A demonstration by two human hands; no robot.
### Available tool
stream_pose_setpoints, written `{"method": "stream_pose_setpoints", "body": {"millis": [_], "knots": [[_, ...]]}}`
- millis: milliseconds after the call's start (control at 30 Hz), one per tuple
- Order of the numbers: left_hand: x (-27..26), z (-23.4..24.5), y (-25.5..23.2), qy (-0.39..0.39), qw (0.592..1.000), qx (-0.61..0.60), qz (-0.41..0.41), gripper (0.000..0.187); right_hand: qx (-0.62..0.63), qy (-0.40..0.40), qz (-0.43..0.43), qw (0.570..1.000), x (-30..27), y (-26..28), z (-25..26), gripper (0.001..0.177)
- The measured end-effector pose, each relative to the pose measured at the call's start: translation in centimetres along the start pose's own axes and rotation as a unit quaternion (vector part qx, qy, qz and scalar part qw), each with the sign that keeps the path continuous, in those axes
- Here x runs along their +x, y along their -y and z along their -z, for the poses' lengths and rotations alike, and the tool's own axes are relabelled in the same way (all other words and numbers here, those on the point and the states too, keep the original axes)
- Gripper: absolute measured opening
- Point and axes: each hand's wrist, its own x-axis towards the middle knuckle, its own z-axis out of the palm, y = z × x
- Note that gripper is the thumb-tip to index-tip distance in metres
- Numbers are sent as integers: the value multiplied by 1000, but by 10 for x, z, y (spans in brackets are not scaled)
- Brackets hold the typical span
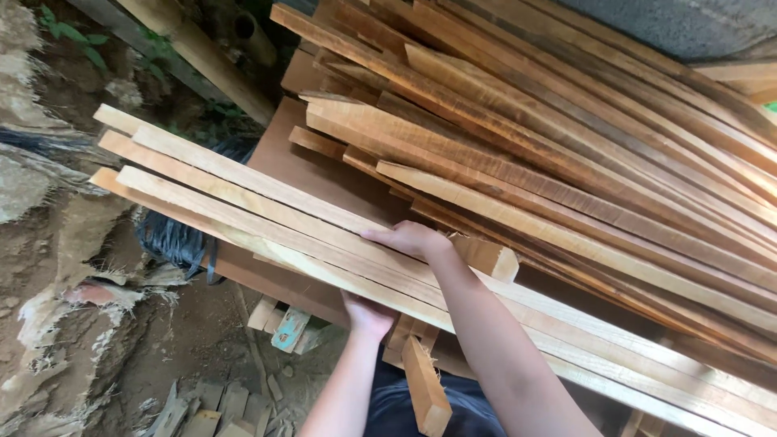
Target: Organizing thin wooden slats into a stack and then securing them with a black plastic strap and tensioning tool.
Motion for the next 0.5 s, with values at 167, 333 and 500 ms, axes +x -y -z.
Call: {"method": "stream_pose_setpoints", "body": {"millis": [167,333,500], "knots": [[-2,-8,-6,-6,1000,17,7,98,1,29,-33,999,-34,20,15,120],[-2,-19,2,-10,999,32,27,96,13,0,-59,998,-28,13,8,124],[-6,-31,-2,-14,998,41,34,94,-6,-11,-49,999,-29,19,7,120]]}}
